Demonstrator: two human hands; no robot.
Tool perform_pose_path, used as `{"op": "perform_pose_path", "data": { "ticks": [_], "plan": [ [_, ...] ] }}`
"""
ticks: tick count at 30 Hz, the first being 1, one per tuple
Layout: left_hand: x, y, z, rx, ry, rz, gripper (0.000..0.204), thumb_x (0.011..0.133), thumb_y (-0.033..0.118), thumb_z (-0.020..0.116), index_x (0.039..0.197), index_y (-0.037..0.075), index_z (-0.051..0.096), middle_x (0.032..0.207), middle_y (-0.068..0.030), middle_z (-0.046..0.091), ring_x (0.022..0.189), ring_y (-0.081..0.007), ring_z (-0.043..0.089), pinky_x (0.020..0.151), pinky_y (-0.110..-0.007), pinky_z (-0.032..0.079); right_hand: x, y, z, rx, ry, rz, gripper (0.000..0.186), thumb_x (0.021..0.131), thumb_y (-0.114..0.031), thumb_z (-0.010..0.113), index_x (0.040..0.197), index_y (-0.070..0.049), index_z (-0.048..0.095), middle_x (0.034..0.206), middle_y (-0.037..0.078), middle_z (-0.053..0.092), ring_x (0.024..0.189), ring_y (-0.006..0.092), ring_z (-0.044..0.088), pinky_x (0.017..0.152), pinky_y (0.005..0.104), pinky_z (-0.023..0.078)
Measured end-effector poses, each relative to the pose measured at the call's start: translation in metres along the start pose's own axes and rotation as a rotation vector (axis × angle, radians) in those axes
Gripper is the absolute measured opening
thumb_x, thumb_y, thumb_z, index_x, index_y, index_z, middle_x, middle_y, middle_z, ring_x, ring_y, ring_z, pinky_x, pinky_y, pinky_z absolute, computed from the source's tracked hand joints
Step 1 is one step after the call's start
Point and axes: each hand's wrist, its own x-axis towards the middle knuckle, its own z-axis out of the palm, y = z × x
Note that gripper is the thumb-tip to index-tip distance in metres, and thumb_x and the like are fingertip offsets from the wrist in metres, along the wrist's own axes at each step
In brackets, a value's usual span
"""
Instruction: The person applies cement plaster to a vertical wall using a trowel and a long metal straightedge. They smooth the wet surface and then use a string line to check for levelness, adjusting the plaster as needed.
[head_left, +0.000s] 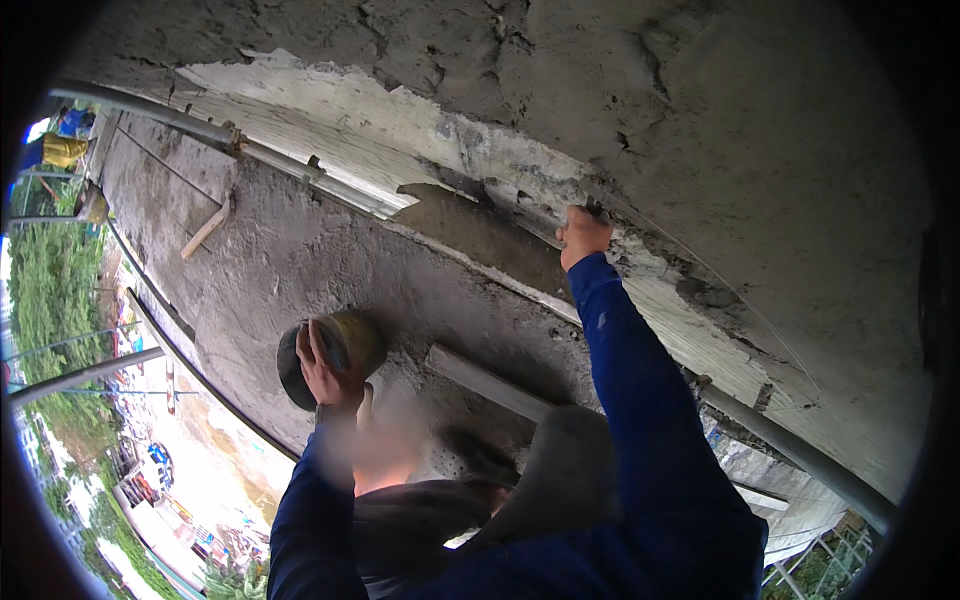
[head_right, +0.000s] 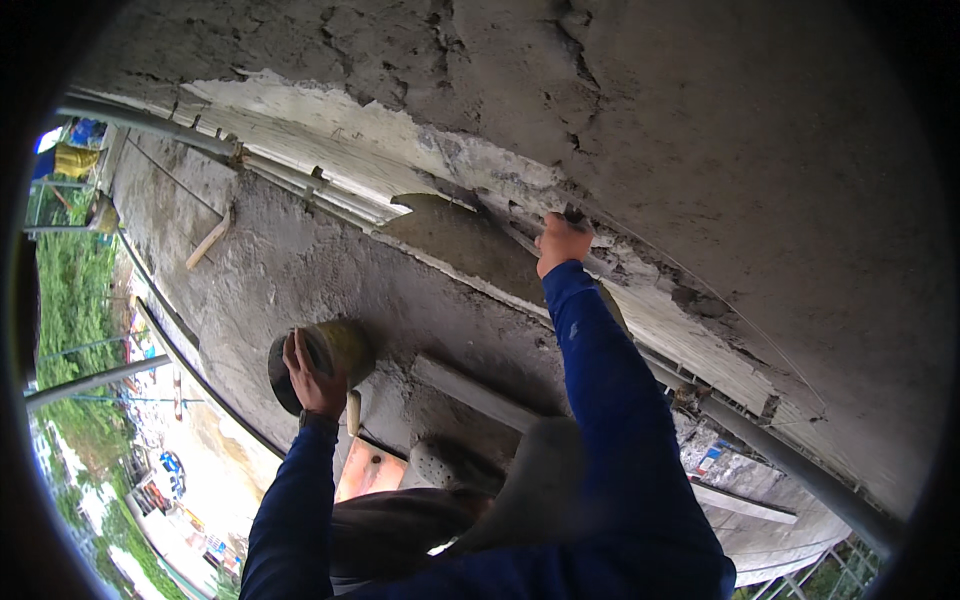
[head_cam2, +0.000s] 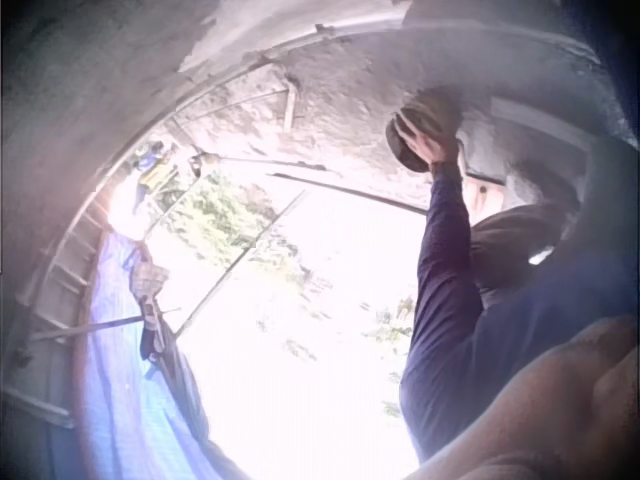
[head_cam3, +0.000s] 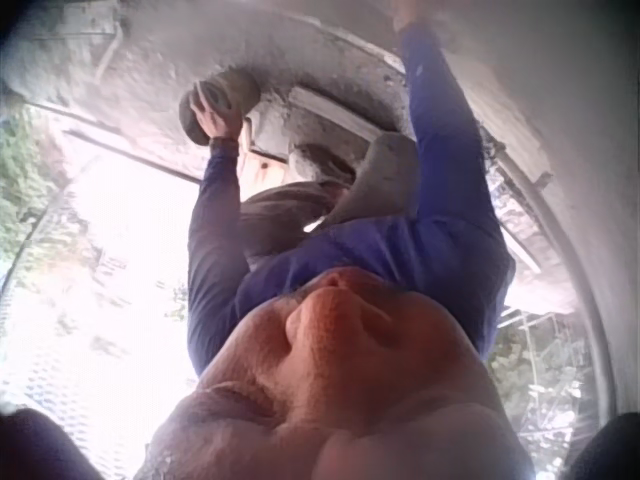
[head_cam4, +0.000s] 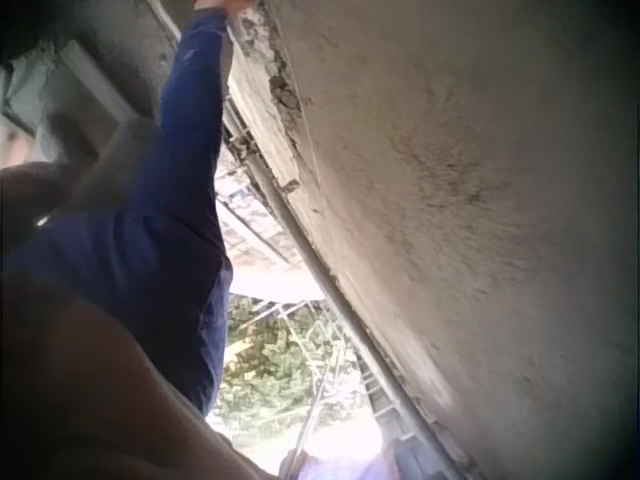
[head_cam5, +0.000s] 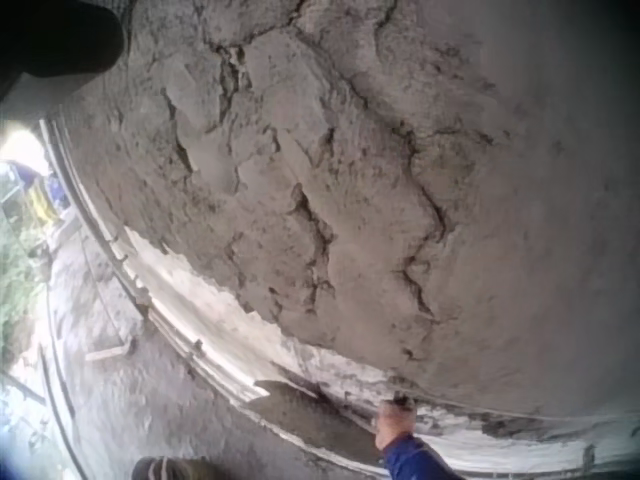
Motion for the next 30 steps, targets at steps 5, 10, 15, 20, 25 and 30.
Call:
{"op": "perform_pose_path", "data": {
  "ticks": [5,10,15,20,25,30],
  "plan": [
    [0.007,0.005,0.002,-0.007,-0.019,-0.030,0.084,0.082,0.026,0.076,0.154,0.007,0.038,0.150,-0.0250,0.042,0.138,-0.0449,0.043,0.113,-0.052,0.037,-0.042,0.044,-0.029,0.145,0.011,0.023,0.017,0.089,-0.003,0.070,0.095,-0.009,0.055,0.070,0.003,0.054,0.049,0.0152,0.048,0.048,0.0361,0.043],
    [0.005,-0.001,0.002,-0.014,0.008,-0.012,0.083,0.083,0.026,0.076,0.155,0.007,0.038,0.150,-0.0251,0.042,0.138,-0.0445,0.043,0.113,-0.052,0.037,-0.106,0.085,-0.052,0.249,-0.017,-0.006,0.031,0.090,-0.002,0.068,0.113,-0.010,0.049,0.069,0.001,0.052,0.049,0.0135,0.048,0.048,0.0349,0.043],
    [0.000,-0.005,0.002,0.000,-0.001,-0.008,0.082,0.084,0.025,0.074,0.154,0.004,0.038,0.149,-0.0263,0.042,0.138,-0.0450,0.043,0.113,-0.051,0.038,-0.061,0.062,-0.022,0.049,-0.025,-0.124,0.022,0.088,-0.001,0.068,0.103,-0.007,0.053,0.073,0.003,0.056,0.051,0.0147,0.050,0.047,0.0347,0.042],
    [0.007,0.000,-0.002,-0.023,-0.026,0.046,0.083,0.082,0.024,0.075,0.152,0.000,0.037,0.148,-0.0276,0.042,0.137,-0.0456,0.044,0.112,-0.050,0.040,0.014,0.010,0.015,-0.001,-0.088,-0.114,0.015,0.086,-0.004,0.071,0.090,-0.006,0.057,0.074,0.006,0.058,0.054,0.0183,0.049,0.049,0.0377,0.041],
    [0.000,-0.008,0.001,0.015,-0.019,-0.022,0.084,0.083,0.028,0.075,0.153,0.002,0.038,0.149,-0.0267,0.042,0.138,-0.0451,0.043,0.113,-0.051,0.038,-0.014,0.016,0.031,0.038,0.015,-0.048,0.017,0.084,-0.003,0.071,0.094,-0.008,0.058,0.081,0.005,0.060,0.056,0.0191,0.050,0.049,0.0373,0.041],
    [-0.002,-0.005,-0.004,-0.010,-0.025,-0.050,0.085,0.083,0.034,0.076,0.155,0.007,0.038,0.151,-0.0242,0.042,0.140,-0.0426,0.043,0.113,-0.051,0.036,-0.086,0.071,-0.036,0.173,-0.132,-0.130,0.038,0.091,0.002,0.068,0.123,-0.011,0.054,0.091,0.004,0.065,0.067,0.0146,0.060,0.047,0.0321,0.044]
  ]
}}
